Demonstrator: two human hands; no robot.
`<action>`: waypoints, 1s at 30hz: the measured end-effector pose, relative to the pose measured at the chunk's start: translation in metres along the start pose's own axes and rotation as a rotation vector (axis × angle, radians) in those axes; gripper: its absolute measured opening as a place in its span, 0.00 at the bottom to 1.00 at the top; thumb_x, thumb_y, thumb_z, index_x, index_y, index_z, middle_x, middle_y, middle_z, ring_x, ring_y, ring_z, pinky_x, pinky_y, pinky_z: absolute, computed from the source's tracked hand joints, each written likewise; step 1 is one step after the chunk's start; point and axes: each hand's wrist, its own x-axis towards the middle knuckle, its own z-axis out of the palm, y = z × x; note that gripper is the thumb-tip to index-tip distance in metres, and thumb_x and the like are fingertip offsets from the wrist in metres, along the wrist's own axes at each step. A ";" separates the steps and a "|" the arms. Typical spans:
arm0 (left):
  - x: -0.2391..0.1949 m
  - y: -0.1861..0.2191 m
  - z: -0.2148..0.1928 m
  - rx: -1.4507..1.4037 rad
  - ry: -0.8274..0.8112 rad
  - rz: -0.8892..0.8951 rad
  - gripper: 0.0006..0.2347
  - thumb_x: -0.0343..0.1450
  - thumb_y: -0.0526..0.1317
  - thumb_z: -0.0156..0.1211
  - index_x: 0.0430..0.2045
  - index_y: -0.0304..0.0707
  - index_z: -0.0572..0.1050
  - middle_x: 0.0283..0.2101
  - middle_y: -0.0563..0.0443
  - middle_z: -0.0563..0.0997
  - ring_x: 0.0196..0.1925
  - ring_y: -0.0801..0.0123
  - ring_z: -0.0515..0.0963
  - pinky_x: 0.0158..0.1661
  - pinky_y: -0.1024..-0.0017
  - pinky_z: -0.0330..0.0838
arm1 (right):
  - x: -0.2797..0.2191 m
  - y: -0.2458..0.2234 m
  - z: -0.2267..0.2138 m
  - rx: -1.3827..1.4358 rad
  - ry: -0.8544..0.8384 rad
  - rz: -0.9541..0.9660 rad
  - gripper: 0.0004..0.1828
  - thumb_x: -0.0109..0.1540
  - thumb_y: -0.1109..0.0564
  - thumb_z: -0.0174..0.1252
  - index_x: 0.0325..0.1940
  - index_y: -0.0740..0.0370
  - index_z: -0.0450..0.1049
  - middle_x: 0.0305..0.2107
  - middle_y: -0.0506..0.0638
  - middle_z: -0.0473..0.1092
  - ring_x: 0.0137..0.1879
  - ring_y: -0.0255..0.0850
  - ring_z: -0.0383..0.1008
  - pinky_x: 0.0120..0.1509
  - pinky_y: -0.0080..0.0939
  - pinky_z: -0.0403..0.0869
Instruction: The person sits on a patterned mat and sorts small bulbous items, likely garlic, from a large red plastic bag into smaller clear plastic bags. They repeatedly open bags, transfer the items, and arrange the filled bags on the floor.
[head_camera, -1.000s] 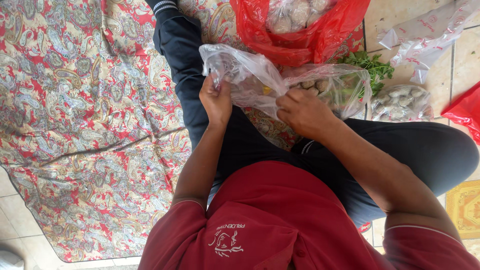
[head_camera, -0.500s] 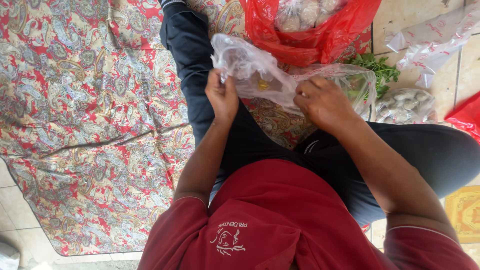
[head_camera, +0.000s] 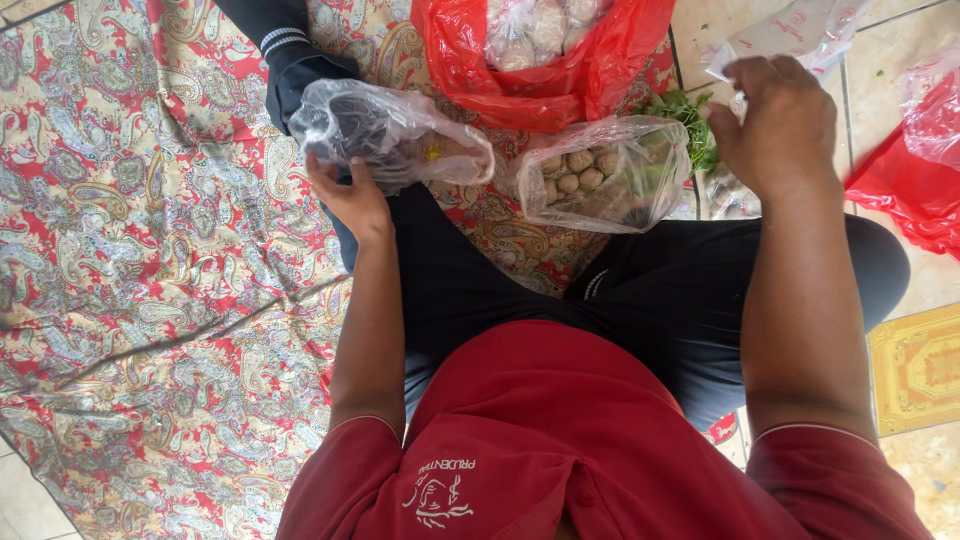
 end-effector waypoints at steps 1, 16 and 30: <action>-0.008 0.006 -0.001 0.110 0.031 0.119 0.30 0.69 0.33 0.64 0.66 0.24 0.59 0.60 0.27 0.67 0.61 0.44 0.66 0.62 0.52 0.59 | -0.001 0.003 -0.002 0.010 -0.095 0.123 0.21 0.68 0.48 0.70 0.60 0.60 0.75 0.46 0.57 0.76 0.55 0.55 0.78 0.61 0.55 0.74; -0.132 0.014 0.124 -0.529 -0.880 -0.799 0.11 0.75 0.36 0.59 0.43 0.23 0.73 0.30 0.47 0.75 0.20 0.68 0.72 0.21 0.68 0.66 | -0.004 -0.014 0.021 0.001 -0.422 0.097 0.24 0.62 0.55 0.61 0.63 0.56 0.74 0.45 0.63 0.77 0.55 0.62 0.75 0.62 0.60 0.70; -0.129 0.053 0.087 -0.410 -0.677 -0.308 0.05 0.73 0.32 0.57 0.39 0.32 0.78 0.29 0.60 0.75 0.27 0.85 0.68 0.27 0.80 0.62 | 0.000 -0.036 -0.004 0.093 -0.304 -0.071 0.20 0.64 0.57 0.60 0.61 0.58 0.73 0.43 0.63 0.76 0.52 0.63 0.75 0.58 0.61 0.70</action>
